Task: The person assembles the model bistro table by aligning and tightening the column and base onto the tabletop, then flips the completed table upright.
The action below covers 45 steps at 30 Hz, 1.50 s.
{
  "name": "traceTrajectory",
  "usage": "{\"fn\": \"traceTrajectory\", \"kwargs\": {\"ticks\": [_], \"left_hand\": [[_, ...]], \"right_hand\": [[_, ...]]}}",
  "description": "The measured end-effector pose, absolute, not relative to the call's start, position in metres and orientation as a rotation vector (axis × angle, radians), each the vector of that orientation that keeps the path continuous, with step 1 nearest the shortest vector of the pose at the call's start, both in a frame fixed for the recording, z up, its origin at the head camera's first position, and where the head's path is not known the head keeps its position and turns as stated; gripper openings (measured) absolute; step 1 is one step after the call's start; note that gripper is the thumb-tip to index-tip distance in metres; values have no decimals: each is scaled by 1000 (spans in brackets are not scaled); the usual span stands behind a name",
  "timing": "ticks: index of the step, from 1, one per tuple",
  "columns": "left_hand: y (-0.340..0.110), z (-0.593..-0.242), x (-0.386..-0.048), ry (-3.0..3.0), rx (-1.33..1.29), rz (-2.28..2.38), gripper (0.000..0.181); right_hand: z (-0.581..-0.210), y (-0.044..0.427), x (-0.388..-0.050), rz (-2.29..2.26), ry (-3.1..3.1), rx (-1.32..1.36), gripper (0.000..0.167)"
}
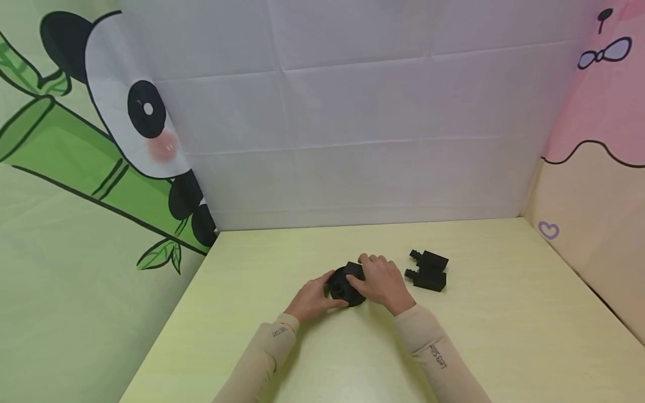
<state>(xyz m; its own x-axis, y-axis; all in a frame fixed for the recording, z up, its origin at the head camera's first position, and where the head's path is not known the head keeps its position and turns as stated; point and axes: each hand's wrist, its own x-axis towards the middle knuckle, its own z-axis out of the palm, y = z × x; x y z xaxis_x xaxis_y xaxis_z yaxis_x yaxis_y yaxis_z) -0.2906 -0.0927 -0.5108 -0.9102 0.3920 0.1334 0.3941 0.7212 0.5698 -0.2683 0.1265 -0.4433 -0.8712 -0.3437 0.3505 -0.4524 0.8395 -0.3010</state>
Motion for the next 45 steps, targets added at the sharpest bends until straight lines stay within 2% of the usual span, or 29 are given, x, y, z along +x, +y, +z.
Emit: {"fn": "traceTrajectory", "kwargs": {"ticks": [3, 11, 19, 27, 33, 39, 45], "left_hand": [[-93, -511, -290, -2913, -662, -962, 94], [-93, -510, -290, -2903, -679, -969, 91], [-93, -509, -290, -2912, -674, -973, 89], [-92, -509, -290, -2915, -664, -952, 91], [-92, -508, -288, -2921, -654, -953, 91], [-92, -508, -288, -2924, -651, -946, 92], [-92, -508, -288, -2916, -650, -937, 92]], "right_hand": [[-445, 126, -269, 535, -2722, 595, 37], [-450, 124, -272, 501, -2688, 533, 42], [-449, 127, -270, 552, -2747, 522, 61], [-445, 130, -268, 582, -2783, 628, 46], [-444, 130, -267, 577, -2804, 580, 53], [-446, 132, -269, 558, -2797, 547, 48], [-448, 134, -270, 596, -2765, 504, 53]]}}
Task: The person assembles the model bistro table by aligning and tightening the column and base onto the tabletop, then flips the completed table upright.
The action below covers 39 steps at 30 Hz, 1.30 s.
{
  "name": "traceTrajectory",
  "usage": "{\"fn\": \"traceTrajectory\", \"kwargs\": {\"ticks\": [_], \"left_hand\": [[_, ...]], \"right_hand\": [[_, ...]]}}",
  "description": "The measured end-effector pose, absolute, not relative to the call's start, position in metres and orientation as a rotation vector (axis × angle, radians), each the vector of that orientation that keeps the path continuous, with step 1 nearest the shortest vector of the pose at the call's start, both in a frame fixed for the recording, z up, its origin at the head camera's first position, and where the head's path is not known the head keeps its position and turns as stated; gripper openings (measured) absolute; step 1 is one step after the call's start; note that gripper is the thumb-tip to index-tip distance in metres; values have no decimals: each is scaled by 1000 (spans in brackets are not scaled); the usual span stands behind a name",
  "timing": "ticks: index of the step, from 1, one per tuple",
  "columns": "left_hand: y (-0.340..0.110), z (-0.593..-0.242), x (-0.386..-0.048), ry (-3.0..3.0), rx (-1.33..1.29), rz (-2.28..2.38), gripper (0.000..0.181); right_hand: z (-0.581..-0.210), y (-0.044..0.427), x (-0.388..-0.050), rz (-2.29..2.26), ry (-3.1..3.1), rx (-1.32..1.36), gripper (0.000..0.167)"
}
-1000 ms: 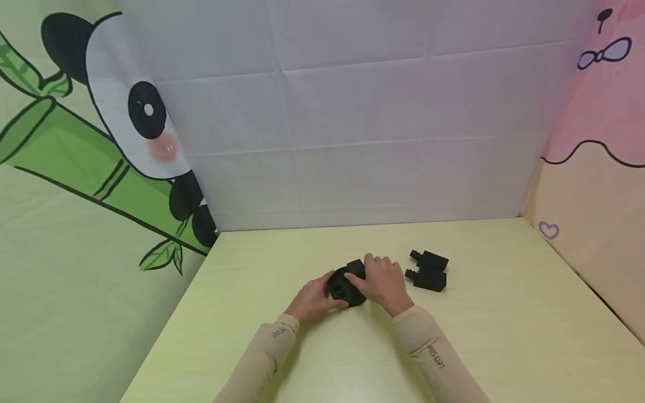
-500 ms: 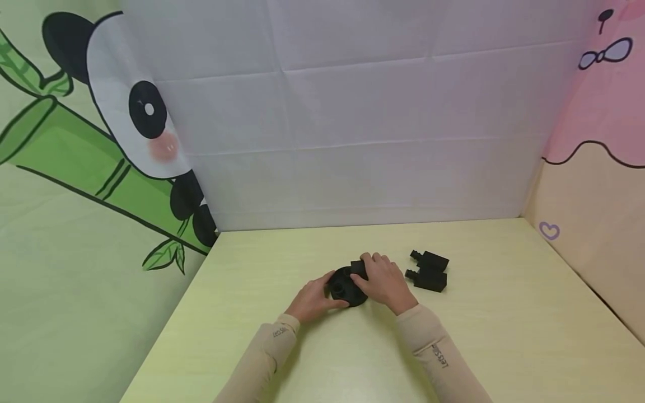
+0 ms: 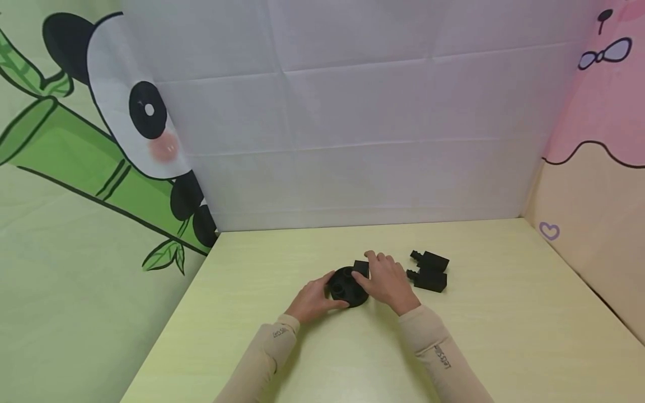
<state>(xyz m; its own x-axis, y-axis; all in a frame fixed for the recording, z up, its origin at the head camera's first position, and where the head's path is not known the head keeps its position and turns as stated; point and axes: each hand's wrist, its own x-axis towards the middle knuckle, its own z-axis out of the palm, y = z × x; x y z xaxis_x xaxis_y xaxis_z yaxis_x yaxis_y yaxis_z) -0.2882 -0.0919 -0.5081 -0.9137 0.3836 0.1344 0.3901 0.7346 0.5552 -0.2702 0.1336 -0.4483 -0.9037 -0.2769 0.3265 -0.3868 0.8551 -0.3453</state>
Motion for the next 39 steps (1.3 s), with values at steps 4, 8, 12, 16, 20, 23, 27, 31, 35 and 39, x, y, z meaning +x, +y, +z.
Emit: {"fn": "traceTrajectory", "kwargs": {"ticks": [4, 8, 12, 16, 20, 23, 27, 31, 35, 39], "left_hand": [[-91, -509, -288, -2910, -656, -941, 92], [-92, -509, -288, -2904, -667, -943, 91], [-92, -509, -289, -2893, -674, -947, 91], [-93, -509, -288, -2898, -672, -940, 92], [-93, -509, -288, -2902, -668, -936, 92], [-93, -510, -289, -2897, -667, -937, 91], [-93, -511, -289, -2893, -668, -947, 90], [-93, -512, -289, -2894, -663, -940, 91], [-94, -512, -289, -2889, -669, -934, 90], [-94, -511, -289, -2892, -666, -947, 90]], "right_hand": [[-449, 134, -270, 581, -2755, 486, 46], [-448, 136, -270, 580, -2737, 450, 46], [-448, 136, -270, 598, -2735, 447, 43], [-447, 137, -269, 583, -2742, 448, 41], [-446, 139, -267, 599, -2760, 456, 48], [-446, 141, -265, 609, -2785, 510, 52], [-446, 144, -264, 600, -2812, 538, 47], [-445, 148, -264, 608, -2829, 515, 53], [-444, 149, -263, 615, -2832, 546, 53], [-445, 150, -262, 616, -2829, 553, 44]]}}
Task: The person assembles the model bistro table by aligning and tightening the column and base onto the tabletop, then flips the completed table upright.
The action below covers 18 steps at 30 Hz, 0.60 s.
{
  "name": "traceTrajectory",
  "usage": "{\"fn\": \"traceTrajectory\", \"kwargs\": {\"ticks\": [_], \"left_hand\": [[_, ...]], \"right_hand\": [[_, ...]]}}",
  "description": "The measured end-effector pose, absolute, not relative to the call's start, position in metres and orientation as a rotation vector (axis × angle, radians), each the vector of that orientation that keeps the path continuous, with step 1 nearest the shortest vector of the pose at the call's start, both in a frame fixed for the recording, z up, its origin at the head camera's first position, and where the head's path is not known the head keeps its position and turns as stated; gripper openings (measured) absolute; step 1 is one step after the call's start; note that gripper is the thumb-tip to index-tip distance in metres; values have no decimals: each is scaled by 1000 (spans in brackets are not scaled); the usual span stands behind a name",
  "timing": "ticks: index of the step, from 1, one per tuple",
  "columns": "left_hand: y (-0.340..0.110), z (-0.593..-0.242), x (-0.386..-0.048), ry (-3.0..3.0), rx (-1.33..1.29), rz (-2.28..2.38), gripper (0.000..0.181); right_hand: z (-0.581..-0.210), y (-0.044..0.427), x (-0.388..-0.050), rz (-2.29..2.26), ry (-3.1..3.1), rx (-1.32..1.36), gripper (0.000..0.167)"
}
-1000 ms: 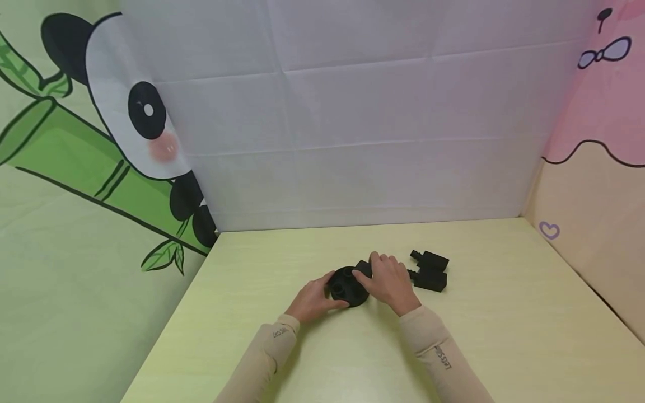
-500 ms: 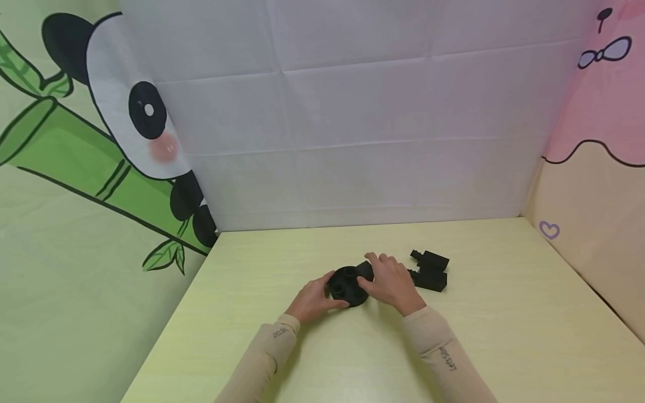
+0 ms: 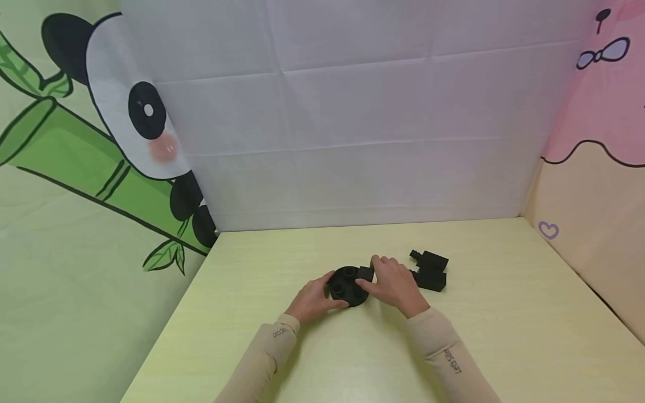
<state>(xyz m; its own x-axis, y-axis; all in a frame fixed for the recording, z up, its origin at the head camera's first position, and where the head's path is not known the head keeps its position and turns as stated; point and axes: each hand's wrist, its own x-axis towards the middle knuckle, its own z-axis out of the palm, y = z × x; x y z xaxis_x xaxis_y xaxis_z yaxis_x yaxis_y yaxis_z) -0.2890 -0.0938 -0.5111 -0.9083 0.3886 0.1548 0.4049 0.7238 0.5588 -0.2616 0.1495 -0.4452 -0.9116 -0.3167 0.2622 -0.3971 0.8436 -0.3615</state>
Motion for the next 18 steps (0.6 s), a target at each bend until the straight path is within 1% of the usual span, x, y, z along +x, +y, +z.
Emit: {"fn": "traceTrajectory", "kwargs": {"ticks": [5, 10, 15, 18], "left_hand": [[-93, -511, -289, -2892, -672, -940, 90], [-92, -511, -289, -2891, -671, -935, 91], [-92, -511, -289, -2898, -665, -933, 92], [-92, -511, -289, -2904, -660, -928, 92]], "right_hand": [[-447, 149, -262, 600, -2818, 535, 47], [-448, 148, -261, 581, -2787, 547, 42], [-448, 146, -260, 573, -2771, 533, 43], [-448, 146, -259, 551, -2767, 538, 41]]}}
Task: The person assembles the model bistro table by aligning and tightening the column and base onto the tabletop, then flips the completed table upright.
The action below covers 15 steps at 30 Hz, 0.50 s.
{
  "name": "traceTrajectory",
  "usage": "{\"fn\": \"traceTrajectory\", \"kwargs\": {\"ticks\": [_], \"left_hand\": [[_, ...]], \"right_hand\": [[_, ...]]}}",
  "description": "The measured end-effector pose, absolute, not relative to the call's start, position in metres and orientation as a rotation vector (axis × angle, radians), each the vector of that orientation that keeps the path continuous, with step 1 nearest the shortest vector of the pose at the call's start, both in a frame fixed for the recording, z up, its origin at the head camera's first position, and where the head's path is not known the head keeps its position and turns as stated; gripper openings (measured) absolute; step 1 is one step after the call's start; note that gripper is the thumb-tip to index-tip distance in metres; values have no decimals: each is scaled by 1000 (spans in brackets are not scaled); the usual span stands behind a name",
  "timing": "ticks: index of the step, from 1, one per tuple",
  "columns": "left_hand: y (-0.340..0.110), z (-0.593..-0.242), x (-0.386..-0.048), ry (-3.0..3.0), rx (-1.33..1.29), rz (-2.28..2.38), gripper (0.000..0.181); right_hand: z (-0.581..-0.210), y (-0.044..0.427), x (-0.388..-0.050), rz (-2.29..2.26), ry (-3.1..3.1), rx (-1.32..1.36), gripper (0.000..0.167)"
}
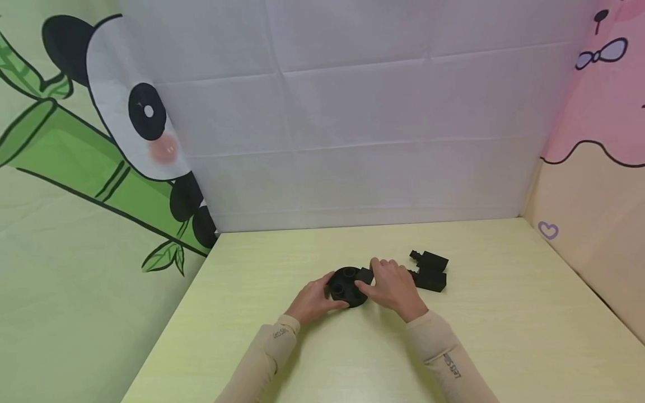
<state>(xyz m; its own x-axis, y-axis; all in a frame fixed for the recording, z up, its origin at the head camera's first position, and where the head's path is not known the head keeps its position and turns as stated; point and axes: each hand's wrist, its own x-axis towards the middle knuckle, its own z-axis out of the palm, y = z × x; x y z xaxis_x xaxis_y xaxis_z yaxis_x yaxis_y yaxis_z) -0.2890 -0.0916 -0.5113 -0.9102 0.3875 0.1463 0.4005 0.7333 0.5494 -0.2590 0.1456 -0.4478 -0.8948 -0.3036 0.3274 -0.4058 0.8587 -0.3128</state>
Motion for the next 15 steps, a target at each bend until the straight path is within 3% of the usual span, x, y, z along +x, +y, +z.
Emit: {"fn": "traceTrajectory", "kwargs": {"ticks": [15], "left_hand": [[-93, -513, -289, -2890, -670, -932, 92]], "right_hand": [[-454, 143, -257, 516, -2638, 512, 43]]}}
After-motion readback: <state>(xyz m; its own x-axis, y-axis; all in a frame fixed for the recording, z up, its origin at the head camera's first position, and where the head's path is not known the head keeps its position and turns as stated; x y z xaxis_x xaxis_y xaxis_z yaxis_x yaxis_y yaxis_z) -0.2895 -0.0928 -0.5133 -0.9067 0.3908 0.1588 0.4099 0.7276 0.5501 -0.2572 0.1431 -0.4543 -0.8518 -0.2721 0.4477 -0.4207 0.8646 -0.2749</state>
